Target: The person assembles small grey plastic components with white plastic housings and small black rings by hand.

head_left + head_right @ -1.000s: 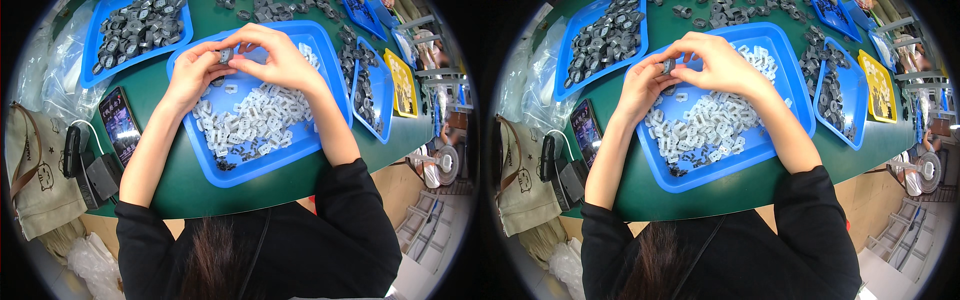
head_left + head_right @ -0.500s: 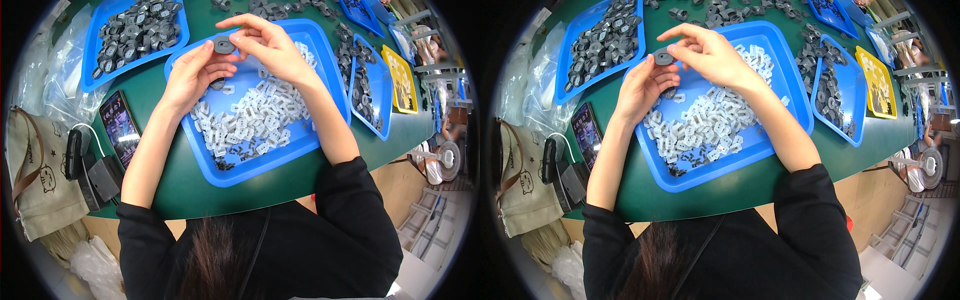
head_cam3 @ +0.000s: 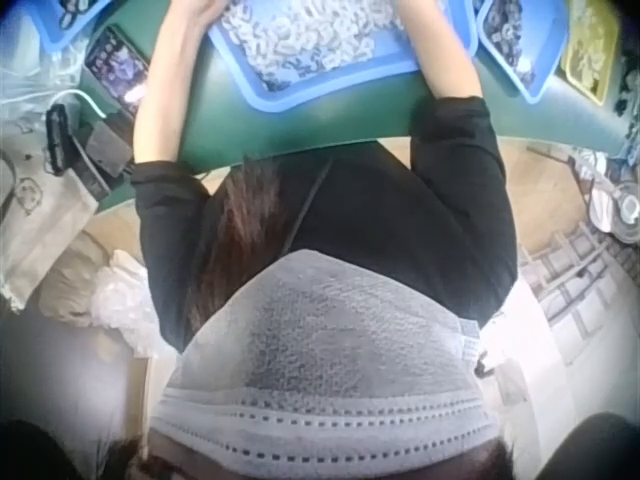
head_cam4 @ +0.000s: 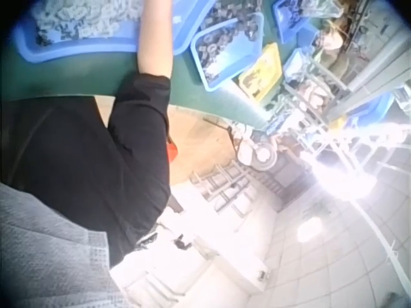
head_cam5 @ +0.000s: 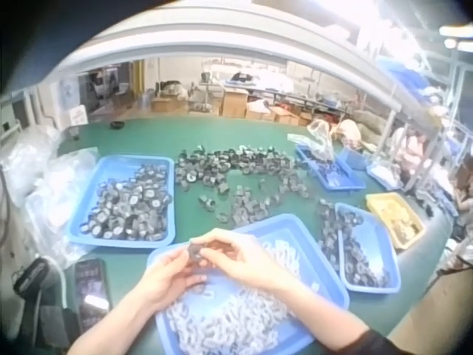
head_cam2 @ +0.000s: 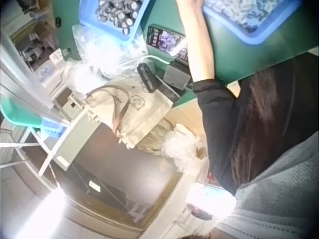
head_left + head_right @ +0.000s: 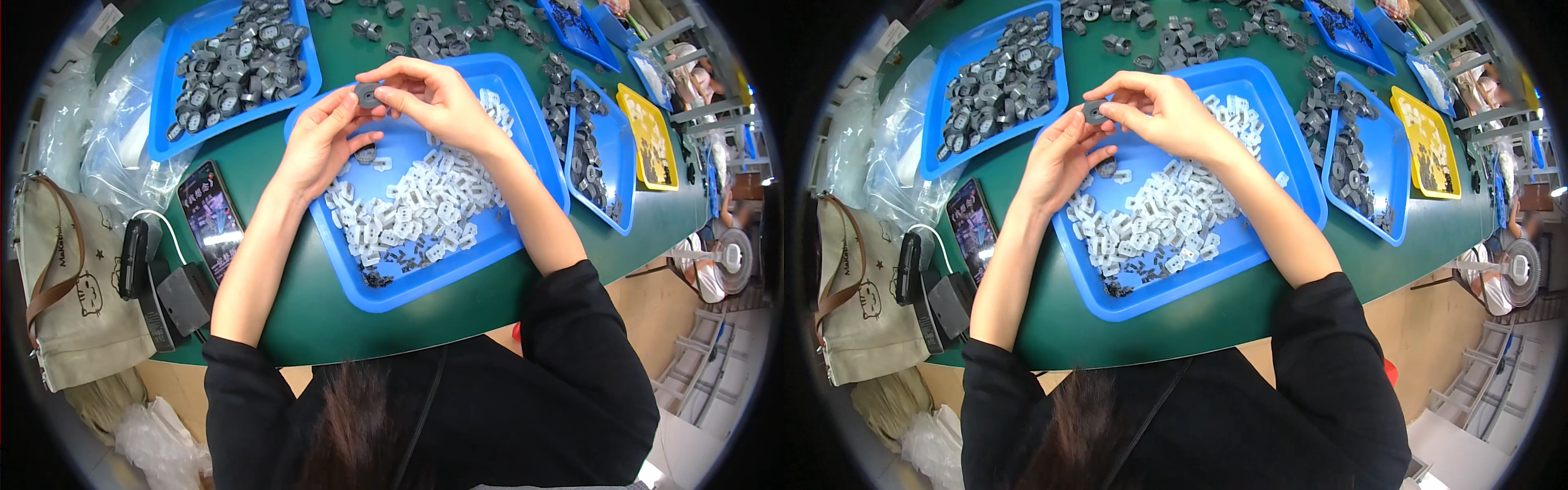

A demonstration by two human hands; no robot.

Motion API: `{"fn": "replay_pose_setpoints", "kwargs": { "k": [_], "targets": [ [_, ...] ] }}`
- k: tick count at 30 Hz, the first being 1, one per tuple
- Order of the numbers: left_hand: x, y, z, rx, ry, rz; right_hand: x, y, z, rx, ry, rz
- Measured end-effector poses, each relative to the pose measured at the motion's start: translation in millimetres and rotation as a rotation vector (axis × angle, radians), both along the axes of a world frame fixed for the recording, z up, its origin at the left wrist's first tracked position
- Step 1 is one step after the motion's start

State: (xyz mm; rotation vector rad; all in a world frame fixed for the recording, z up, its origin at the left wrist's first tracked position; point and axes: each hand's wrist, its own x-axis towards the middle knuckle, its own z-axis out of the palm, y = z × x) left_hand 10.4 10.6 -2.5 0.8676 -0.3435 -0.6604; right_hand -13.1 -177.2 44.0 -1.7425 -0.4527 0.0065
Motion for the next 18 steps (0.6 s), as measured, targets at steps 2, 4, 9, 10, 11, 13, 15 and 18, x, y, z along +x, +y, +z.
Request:
{"fn": "replay_pose_setpoints", "kwargs": {
  "k": [2, 4, 9, 10, 11, 13, 15, 18],
  "targets": [
    [0.8, -1.3, 0.5, -0.024, 0.051, 0.039, 7.6, 2.9, 2.9, -0.103, -0.035, -0.034],
    [1.8, -2.5, 6.7, -0.023, 0.064, 0.088, 22.4, 10.8, 10.9, -0.175, -0.091, -0.093],
    [7.2, 0.9, -0.9, -0.124, 0.253, 0.128, 90.0, 73.8, 31.6, -0.082, 0.072, -0.112],
    [6.2, 0.2, -0.1, -0.125, 0.282, 0.141, 107.7, 92.6, 32.5, -0.054, 0.126, -0.087],
    [4.8, -3.8, 1.0, -0.115, 0.311, 0.164, 122.5, 109.9, 33.7, 0.026, 0.169, -0.097],
    [5.9, -10.1, 3.3, -0.128, 0.322, 0.133, 159.2, 132.1, 33.1, 0.108, 0.223, -0.217],
    [6.1, -6.8, 2.0, -0.127, 0.327, 0.121, 174.0, 143.1, 29.2, 0.146, 0.233, -0.251],
    [7.9, 4.3, -3.9, -0.168, 0.288, 0.082, 176.8, 124.5, 17.3, 0.046, 0.122, -0.25]
  ]
}}
